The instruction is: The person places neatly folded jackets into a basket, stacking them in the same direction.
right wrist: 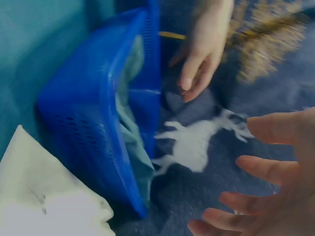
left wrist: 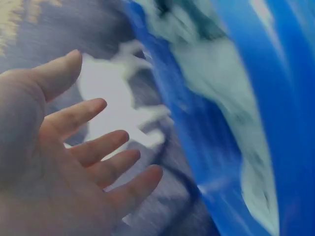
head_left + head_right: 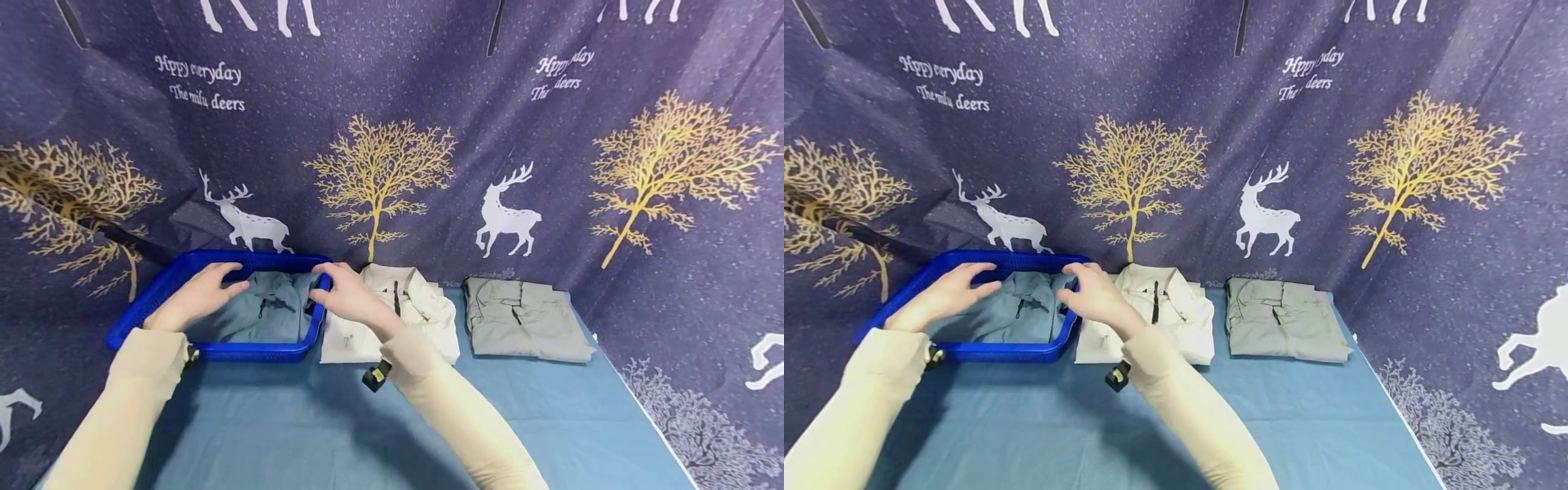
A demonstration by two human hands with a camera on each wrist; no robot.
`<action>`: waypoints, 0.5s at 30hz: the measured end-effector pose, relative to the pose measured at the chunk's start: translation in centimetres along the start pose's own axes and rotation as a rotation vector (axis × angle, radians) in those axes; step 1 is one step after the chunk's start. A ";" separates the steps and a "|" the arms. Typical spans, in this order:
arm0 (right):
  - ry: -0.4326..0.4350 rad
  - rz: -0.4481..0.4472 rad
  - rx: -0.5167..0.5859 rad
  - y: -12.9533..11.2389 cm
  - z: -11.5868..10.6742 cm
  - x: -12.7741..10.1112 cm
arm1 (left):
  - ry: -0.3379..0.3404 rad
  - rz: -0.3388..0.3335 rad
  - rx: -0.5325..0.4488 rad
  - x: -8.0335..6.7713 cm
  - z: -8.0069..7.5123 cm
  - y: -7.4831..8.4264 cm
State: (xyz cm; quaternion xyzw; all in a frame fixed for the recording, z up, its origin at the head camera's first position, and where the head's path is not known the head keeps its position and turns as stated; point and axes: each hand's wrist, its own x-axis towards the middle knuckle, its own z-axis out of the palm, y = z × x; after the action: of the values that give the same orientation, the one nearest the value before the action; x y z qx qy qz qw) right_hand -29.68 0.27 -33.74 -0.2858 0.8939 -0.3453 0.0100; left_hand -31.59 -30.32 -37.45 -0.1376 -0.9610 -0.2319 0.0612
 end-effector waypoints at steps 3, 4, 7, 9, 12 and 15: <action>0.076 0.002 0.053 1.6 -1.3 -1.9 | 0.086 0.048 -0.052 0.2 1.1 3.1; 0.104 0.007 0.074 2.2 -1.6 -2.6 | 0.106 0.062 -0.079 0.2 1.6 4.2; 0.187 0.010 0.131 4.1 -2.4 -4.7 | 0.137 0.103 -0.149 0.4 3.5 7.2; 0.231 -0.004 0.158 5.2 -2.8 -6.0 | 0.141 0.123 -0.192 0.3 4.7 8.8; 0.292 -0.012 0.169 6.9 -3.3 -7.7 | 0.144 0.137 -0.241 0.2 5.9 10.6; 0.360 0.026 0.141 8.5 -3.9 -9.0 | 0.157 0.126 -0.346 0.0 6.4 12.0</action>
State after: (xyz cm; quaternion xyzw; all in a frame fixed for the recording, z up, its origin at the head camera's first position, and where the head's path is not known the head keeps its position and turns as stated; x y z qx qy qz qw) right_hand -27.32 12.43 -37.68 -0.2065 0.8586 -0.4522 -0.1255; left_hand -28.42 -17.05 -37.97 -0.1873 -0.8887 -0.3992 0.1256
